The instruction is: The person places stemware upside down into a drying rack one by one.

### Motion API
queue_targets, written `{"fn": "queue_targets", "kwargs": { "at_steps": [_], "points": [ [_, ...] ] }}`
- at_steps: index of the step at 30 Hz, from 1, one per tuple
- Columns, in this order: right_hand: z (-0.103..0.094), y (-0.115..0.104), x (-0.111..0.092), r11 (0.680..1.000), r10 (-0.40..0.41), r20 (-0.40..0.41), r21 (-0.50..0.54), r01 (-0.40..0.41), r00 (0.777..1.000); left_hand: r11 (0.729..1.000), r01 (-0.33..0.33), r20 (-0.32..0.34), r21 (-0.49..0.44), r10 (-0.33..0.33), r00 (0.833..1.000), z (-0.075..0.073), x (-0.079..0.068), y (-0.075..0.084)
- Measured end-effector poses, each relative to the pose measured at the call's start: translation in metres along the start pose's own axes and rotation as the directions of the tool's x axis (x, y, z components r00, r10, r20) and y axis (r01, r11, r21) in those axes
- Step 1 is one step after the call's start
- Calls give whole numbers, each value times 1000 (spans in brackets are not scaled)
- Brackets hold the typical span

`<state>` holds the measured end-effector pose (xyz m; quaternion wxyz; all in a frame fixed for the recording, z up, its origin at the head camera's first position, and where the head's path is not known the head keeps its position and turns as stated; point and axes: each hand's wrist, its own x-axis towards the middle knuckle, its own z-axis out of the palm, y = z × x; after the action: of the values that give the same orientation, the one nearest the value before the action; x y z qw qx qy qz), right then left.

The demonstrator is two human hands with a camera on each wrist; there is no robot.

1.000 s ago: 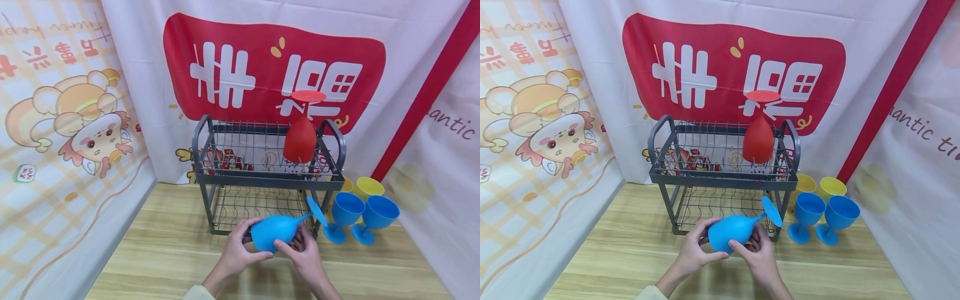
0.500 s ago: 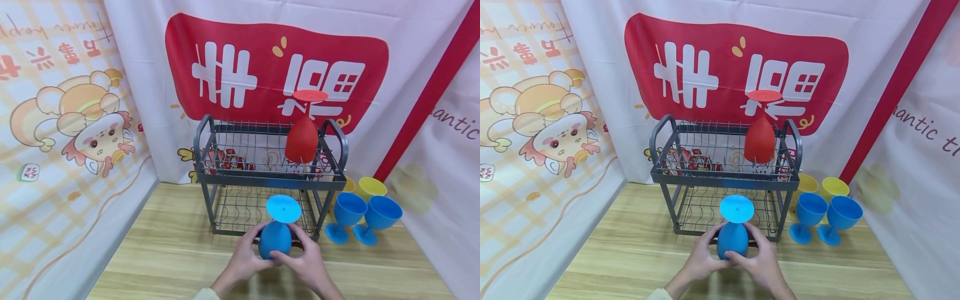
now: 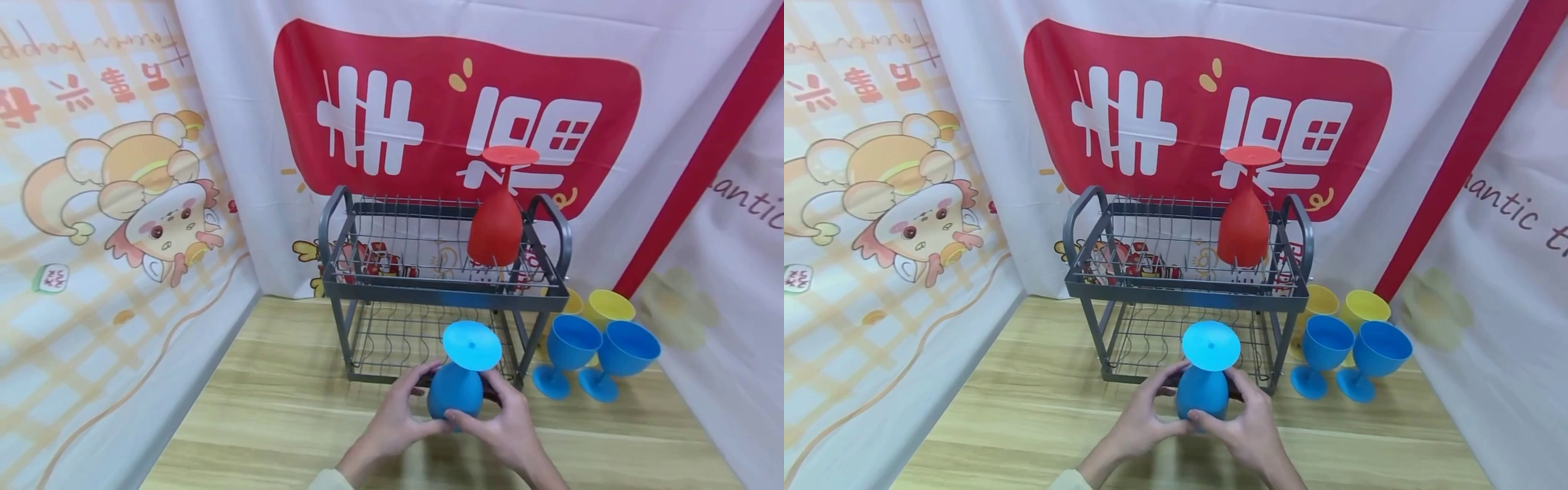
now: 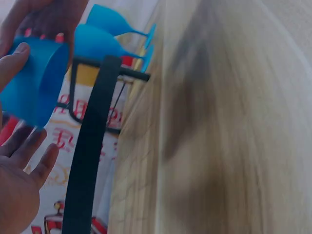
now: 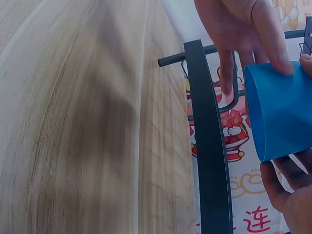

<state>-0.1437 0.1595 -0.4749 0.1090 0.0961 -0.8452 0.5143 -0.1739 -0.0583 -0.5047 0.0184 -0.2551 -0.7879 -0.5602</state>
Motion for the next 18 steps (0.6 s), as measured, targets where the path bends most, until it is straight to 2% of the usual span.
{"fn": "queue_targets", "kwargs": {
  "at_steps": [3,5,6,9,12,16,18],
  "points": [
    [-4,1,0,1000,2,-18,-10,-3,1000,999,27,-90,-38,-30,995,-13,-2,1],
    [-6,1,0,1000,19,-23,-19,-19,1000,998,33,-190,-57,-43,981,-24,-2,1],
    [-8,1,0,999,28,-23,-21,-29,999,997,28,-247,-67,-44,968,-31,-2,1],
    [-11,1,0,998,51,-18,-22,-52,999,996,-8,-412,-92,-31,911,-51,-1,2],
    [-15,1,0,998,64,-17,-22,-64,998,993,-47,-548,-109,-21,837,-75,3,8],
    [-18,2,0,997,77,-15,-25,-77,997,985,-125,-671,-120,12,741,-110,15,27],
    [-19,3,0,996,81,-13,-26,-81,997,979,-178,-700,-102,57,712,-127,23,39]
  ]
}}
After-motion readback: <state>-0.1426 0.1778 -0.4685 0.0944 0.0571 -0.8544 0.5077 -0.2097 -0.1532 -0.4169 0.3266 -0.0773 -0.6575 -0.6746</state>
